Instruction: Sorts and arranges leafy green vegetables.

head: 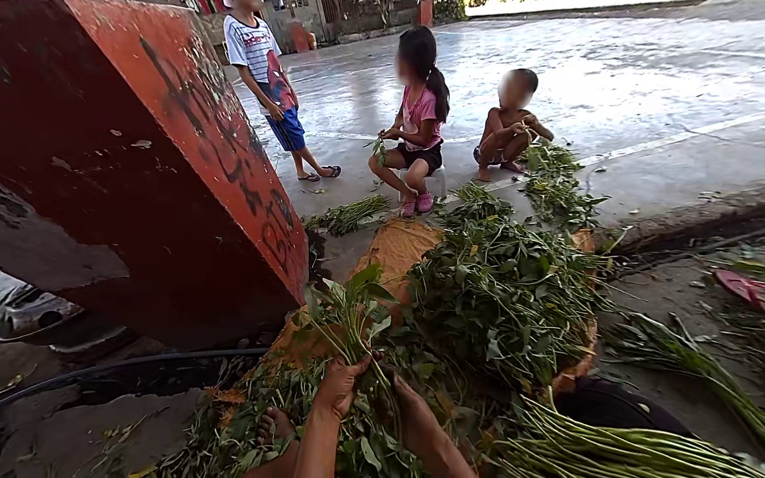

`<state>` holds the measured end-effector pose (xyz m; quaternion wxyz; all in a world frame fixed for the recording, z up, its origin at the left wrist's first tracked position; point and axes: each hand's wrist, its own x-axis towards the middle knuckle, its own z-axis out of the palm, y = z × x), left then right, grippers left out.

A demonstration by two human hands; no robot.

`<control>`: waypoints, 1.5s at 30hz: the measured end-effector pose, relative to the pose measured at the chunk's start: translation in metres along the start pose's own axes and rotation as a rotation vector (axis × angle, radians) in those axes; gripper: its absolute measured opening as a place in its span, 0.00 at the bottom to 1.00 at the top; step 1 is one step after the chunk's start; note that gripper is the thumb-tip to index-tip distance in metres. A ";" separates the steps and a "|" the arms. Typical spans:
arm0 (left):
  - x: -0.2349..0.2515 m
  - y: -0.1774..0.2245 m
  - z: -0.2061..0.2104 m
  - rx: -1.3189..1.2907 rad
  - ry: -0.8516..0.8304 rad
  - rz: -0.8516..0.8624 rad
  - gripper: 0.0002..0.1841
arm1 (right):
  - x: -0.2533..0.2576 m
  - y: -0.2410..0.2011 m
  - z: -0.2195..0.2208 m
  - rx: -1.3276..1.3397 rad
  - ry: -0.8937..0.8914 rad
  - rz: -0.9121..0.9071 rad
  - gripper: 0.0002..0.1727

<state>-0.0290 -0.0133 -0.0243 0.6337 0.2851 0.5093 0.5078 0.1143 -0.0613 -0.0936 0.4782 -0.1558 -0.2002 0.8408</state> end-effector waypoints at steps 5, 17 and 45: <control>-0.001 0.003 -0.015 -0.005 -0.210 -0.039 0.14 | 0.000 0.006 0.001 0.189 -0.112 0.005 0.21; -0.005 0.013 -0.027 -0.007 -0.203 -0.023 0.11 | -0.001 0.049 0.020 0.479 -0.184 0.029 0.25; -0.025 0.045 -0.080 -0.287 0.572 0.126 0.09 | -0.009 0.077 -0.169 -0.928 0.878 0.465 0.46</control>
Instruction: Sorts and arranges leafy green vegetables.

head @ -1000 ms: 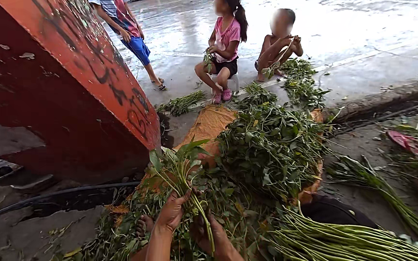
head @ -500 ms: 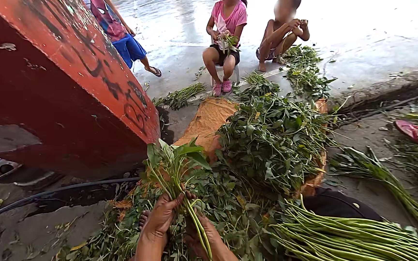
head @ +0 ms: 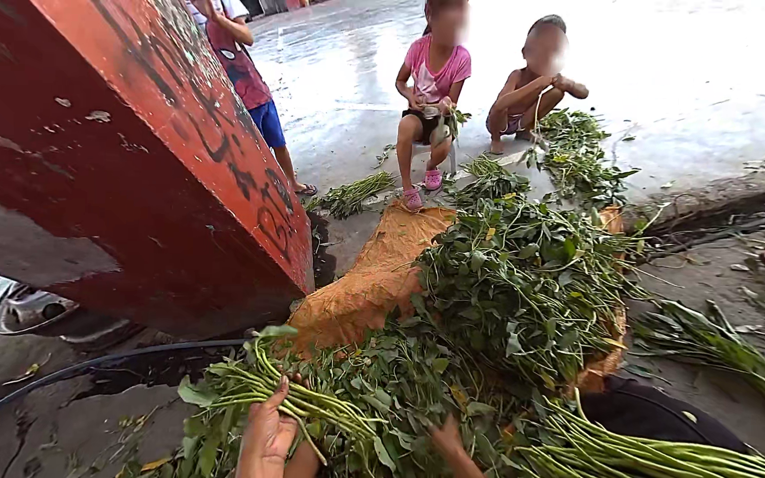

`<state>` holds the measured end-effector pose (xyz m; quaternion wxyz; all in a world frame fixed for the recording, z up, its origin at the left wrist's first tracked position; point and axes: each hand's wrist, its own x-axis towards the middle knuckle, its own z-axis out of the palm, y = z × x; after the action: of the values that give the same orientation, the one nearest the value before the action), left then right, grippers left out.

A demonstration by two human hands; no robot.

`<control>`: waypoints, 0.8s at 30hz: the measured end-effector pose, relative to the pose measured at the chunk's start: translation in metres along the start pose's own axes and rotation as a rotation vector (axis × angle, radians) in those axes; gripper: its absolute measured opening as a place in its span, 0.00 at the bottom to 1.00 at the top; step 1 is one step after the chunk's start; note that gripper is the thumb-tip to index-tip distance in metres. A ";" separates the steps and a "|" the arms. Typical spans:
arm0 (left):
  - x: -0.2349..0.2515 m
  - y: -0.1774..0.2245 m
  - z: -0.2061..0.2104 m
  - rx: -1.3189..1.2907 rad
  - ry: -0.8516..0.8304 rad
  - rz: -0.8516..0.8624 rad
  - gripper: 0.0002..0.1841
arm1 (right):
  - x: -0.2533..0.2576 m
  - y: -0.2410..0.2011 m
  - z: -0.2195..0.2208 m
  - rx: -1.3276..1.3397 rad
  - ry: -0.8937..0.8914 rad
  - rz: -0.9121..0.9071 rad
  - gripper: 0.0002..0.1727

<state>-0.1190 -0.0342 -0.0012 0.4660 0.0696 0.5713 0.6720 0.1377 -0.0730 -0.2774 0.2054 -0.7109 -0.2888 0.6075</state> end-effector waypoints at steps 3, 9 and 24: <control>-0.005 -0.001 0.001 0.025 -0.070 -0.046 0.11 | -0.001 0.020 0.000 -0.296 -0.115 0.041 0.52; -0.013 0.001 0.017 0.058 -0.181 -0.012 0.16 | 0.001 -0.016 -0.023 -0.046 -0.203 -0.028 0.38; -0.014 -0.044 0.048 0.222 -0.350 -0.055 0.13 | -0.065 -0.056 -0.083 -0.172 -0.063 -0.448 0.22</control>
<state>-0.0575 -0.0142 -0.0161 0.5659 0.2204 0.5537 0.5697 0.2039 -0.0696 -0.1782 0.2648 -0.6247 -0.4961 0.5418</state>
